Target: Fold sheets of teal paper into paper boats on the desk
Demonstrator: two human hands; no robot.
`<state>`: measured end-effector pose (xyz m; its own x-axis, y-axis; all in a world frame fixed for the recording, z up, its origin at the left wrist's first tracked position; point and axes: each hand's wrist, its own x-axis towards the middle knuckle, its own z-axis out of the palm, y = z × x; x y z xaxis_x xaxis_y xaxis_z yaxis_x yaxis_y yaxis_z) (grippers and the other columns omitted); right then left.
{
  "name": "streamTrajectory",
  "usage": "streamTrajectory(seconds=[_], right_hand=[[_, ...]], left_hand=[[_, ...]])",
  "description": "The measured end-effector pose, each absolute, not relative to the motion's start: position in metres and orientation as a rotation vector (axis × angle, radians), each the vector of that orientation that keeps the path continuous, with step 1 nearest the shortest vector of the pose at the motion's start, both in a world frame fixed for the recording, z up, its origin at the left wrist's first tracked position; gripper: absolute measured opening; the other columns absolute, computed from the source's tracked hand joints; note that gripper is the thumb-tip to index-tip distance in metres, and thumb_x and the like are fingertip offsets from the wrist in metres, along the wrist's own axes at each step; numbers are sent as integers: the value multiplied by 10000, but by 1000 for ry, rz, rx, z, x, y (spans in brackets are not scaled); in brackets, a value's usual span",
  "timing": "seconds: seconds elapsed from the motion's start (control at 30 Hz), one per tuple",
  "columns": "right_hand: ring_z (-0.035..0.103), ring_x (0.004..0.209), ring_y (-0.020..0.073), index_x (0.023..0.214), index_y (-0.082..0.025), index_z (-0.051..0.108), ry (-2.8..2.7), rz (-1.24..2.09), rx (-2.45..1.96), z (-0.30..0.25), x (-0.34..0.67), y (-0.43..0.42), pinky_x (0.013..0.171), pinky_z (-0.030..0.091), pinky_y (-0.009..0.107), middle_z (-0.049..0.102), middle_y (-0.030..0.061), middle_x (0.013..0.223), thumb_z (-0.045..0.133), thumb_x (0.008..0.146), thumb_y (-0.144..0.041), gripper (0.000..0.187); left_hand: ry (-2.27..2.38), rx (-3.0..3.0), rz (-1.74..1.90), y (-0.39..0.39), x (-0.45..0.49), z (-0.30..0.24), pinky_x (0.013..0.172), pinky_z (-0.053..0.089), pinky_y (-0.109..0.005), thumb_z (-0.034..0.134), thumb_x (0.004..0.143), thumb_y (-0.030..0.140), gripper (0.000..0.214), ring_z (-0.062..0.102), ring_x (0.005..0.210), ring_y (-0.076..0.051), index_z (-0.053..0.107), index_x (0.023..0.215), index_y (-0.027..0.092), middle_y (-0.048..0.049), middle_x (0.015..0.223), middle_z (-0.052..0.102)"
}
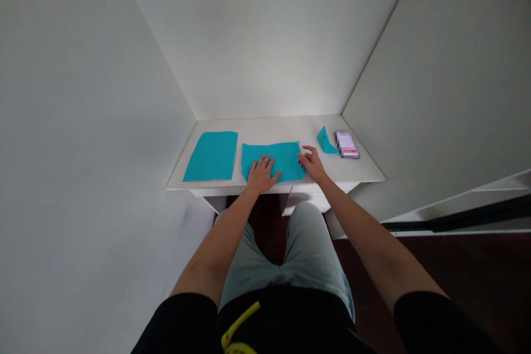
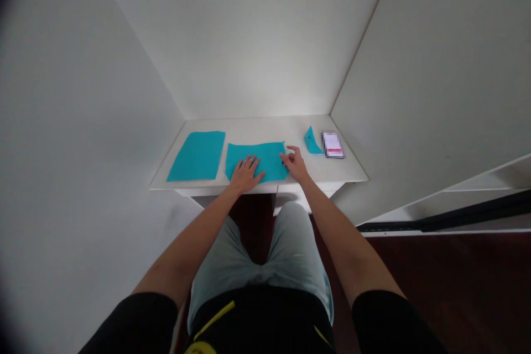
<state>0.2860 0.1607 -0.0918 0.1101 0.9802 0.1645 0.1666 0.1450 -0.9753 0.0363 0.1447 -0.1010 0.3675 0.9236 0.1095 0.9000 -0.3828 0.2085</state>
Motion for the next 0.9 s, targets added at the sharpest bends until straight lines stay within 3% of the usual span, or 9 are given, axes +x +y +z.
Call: streamTrajectory(seconds=[0.1, 0.23, 0.3, 0.47, 0.53, 0.67, 0.8, 0.9], right_hand=[[564, 604, 167, 1333, -236, 581, -1552, 884, -1333, -89, 296, 144, 609, 445, 302, 645, -78, 708, 789, 781, -675, 735], [571, 605, 183, 1407, -216, 619, -1771, 780, -1433, -93, 316, 125, 638, 435, 317, 602, -73, 662, 644, 934, -502, 554], [613, 652, 203, 1406, -216, 633, -1814, 679, -1573, -93, 323, 122, 666, 451, 326, 649, -43, 705, 626, 950, -414, 497], [712, 1005, 318, 1390, -167, 695, -1934, 126, -1883, -75, 304, 125, 881, 532, 421, 768, 150, 1120, 590, 989, -301, 436], [686, 1194, 347, 1408, -171, 704, -2084, 24, -1757, -69, 280, 130, 1018, 523, 459, 737, 188, 1315, 484, 1069, -339, 438], [567, 1468, 321, 1571, -187, 607, -2362, 62, -1558, -76, 231, 140, 1222, 439, 465, 608, 152, 1617, 343, 1133, -388, 550], [412, 1626, 324, 1669, -143, 493, -2432, 124, -1653, -99, 218, 147, 1339, 302, 551, 465, 152, 1739, 314, 1129, -421, 633], [335, 1671, 319, 1716, -174, 422, -2429, 126, -1646, -109, 223, 149, 1364, 245, 578, 375, 135, 1785, 285, 1131, -505, 686]], left_hand=[[1670, 2494, 325, 145, 38, -101, 1399, 173, -532, 401, 1091, 610, 741, 231, 1711, -306, 401, 1733, 239, -85, 1809, 339], [1659, 2498, 308, 146, 38, -101, 1400, 161, -523, 406, 1091, 614, 747, 215, 1715, -305, 389, 1738, 241, -81, 1816, 324], [1650, 2507, 292, 146, 38, -100, 1401, 153, -528, 396, 1094, 612, 748, 209, 1716, -309, 384, 1739, 233, -84, 1817, 322], [1648, 2515, 279, 146, 37, -99, 1400, 159, -540, 375, 1099, 613, 766, 209, 1716, -310, 379, 1739, 194, -98, 1821, 306], [1659, 2510, 274, 145, 37, -99, 1400, 159, -540, 384, 1096, 612, 759, 214, 1715, -306, 378, 1741, 212, -91, 1819, 308], [1657, 2535, 272, 143, 39, -99, 1399, 157, -532, 400, 1095, 573, 726, 224, 1713, -299, 383, 1741, 243, -80, 1811, 333], [1591, 2572, 196, 142, 38, -97, 1402, 149, -506, 389, 1099, 555, 738, 215, 1715, -295, 369, 1740, 189, -106, 1818, 316], [1649, 2532, 245, 136, 26, -91, 1396, 147, -518, 483, 1065, 585, 814, 197, 1718, -323, 340, 1740, 154, -151, 1821, 299]])
